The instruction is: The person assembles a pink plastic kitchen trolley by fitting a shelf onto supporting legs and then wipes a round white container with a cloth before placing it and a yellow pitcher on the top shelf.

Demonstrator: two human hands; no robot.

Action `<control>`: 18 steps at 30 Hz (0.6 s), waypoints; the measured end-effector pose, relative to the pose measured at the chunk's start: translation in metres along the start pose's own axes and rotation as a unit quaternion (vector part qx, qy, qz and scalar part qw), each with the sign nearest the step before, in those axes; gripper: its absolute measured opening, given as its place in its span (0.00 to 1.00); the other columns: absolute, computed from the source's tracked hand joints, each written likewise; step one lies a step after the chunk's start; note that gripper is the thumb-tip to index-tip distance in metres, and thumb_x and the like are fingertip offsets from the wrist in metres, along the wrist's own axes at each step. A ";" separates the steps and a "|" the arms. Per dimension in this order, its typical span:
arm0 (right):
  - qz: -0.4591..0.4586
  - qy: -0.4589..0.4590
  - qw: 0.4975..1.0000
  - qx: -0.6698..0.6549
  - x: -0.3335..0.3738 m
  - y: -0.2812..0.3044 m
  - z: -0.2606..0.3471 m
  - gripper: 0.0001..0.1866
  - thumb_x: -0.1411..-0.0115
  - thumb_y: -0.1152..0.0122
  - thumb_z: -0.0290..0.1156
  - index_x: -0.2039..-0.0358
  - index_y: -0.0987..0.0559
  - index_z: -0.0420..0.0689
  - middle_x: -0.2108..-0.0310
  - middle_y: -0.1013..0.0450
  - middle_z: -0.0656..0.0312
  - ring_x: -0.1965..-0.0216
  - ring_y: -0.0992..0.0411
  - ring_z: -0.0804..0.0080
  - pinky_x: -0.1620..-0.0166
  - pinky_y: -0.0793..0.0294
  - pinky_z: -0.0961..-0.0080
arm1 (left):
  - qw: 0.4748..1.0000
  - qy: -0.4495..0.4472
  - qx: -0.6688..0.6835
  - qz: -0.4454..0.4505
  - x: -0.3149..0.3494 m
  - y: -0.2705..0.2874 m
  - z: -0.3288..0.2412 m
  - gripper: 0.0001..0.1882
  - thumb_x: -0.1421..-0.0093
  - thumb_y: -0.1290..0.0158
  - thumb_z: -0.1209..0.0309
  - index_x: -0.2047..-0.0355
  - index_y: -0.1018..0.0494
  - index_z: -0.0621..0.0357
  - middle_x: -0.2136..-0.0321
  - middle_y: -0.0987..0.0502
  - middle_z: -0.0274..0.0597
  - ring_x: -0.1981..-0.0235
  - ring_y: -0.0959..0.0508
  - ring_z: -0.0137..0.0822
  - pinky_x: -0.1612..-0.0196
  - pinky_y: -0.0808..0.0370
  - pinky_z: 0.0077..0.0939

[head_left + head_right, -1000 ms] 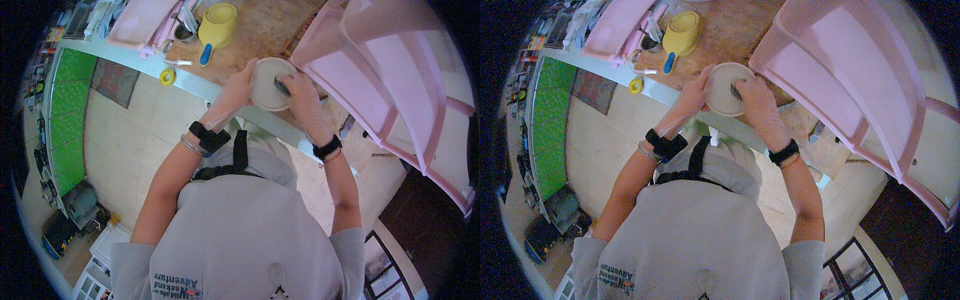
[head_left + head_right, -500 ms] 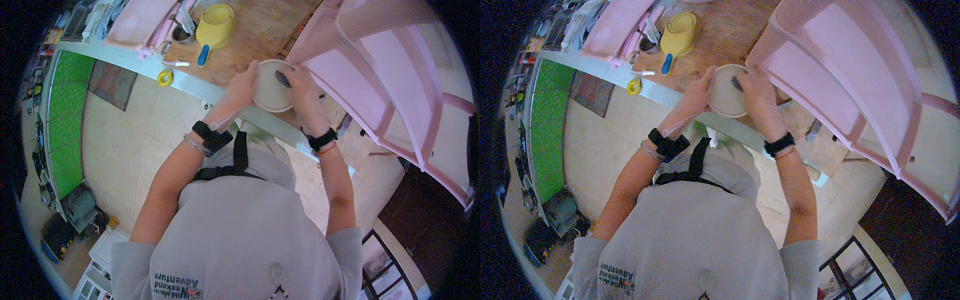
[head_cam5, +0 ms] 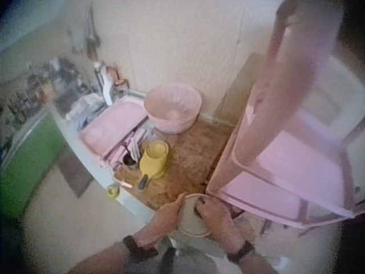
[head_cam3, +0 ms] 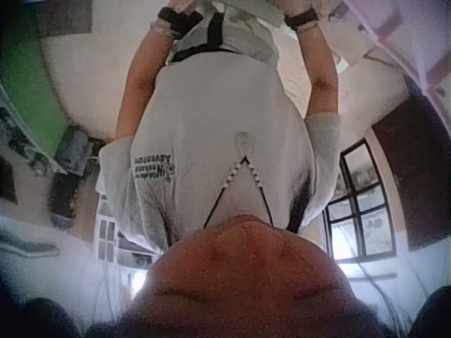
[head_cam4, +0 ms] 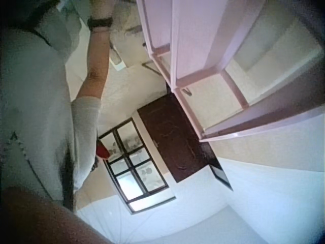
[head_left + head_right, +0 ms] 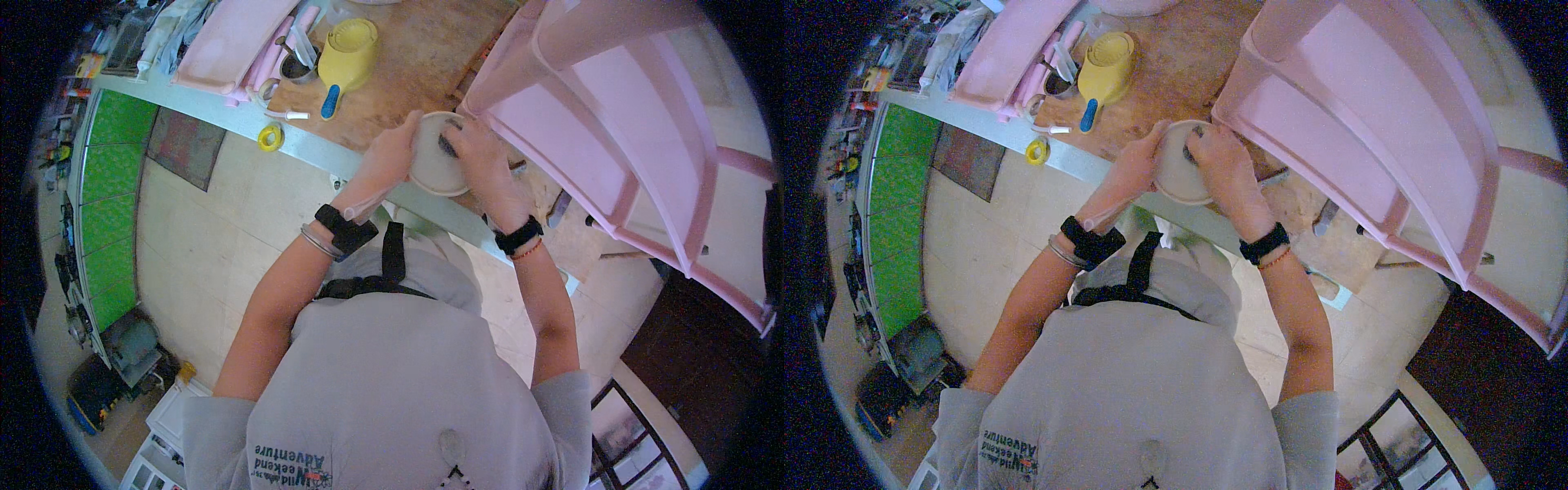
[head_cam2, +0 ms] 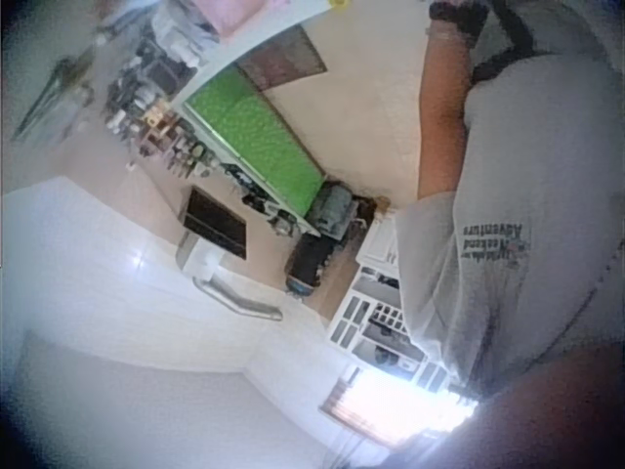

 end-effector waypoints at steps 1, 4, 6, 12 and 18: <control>0.018 0.009 0.999 -0.027 0.003 0.000 0.005 0.14 0.54 0.47 0.22 0.63 0.26 0.43 0.68 0.30 0.51 0.62 0.31 0.52 0.59 0.30 0.61 | 0.998 -0.045 -0.047 -0.021 -0.002 -0.002 0.004 0.24 0.43 0.58 0.75 0.44 0.42 0.55 0.73 0.25 0.61 0.70 0.24 0.58 0.69 0.28 0.48; 0.032 -0.023 0.991 -0.127 0.024 0.017 0.000 0.17 0.55 0.44 0.21 0.61 0.25 0.43 0.64 0.29 0.50 0.60 0.30 0.52 0.58 0.29 0.65 | 0.992 -0.065 -0.103 -0.036 -0.001 -0.001 -0.002 0.23 0.42 0.59 0.73 0.45 0.41 0.55 0.70 0.25 0.59 0.69 0.24 0.58 0.68 0.28 0.48; 0.004 -0.095 0.974 -0.204 0.036 0.018 -0.017 0.18 0.55 0.42 0.21 0.60 0.25 0.43 0.63 0.28 0.52 0.59 0.29 0.57 0.56 0.29 0.68 | 0.992 -0.042 -0.112 -0.031 -0.001 -0.002 -0.002 0.22 0.41 0.59 0.71 0.45 0.41 0.55 0.68 0.25 0.58 0.67 0.25 0.59 0.66 0.29 0.49; -0.119 -0.342 0.825 -0.435 0.067 0.025 -0.058 0.18 0.49 0.39 0.27 0.56 0.26 0.43 0.59 0.27 0.59 0.58 0.30 0.72 0.53 0.32 0.78 | 0.994 -0.019 -0.094 -0.051 0.001 0.000 -0.008 0.22 0.42 0.58 0.64 0.47 0.40 0.51 0.66 0.27 0.62 0.62 0.26 0.57 0.59 0.32 0.53; -0.137 -0.376 0.797 -0.452 0.081 0.027 -0.067 0.17 0.47 0.40 0.29 0.56 0.27 0.40 0.60 0.27 0.61 0.60 0.30 0.74 0.54 0.32 0.78 | 0.934 -0.186 -0.275 -0.131 0.011 -0.008 -0.043 0.38 0.55 0.44 0.50 0.44 0.40 0.49 0.43 0.45 0.56 0.41 0.47 0.59 0.45 0.50 0.64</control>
Point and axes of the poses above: each hand's wrist, its own x-axis away from the middle knuckle, its own y-axis out of the back of the hand, z = x × y, the point moved 5 cm from there along -x, towards the middle knuckle
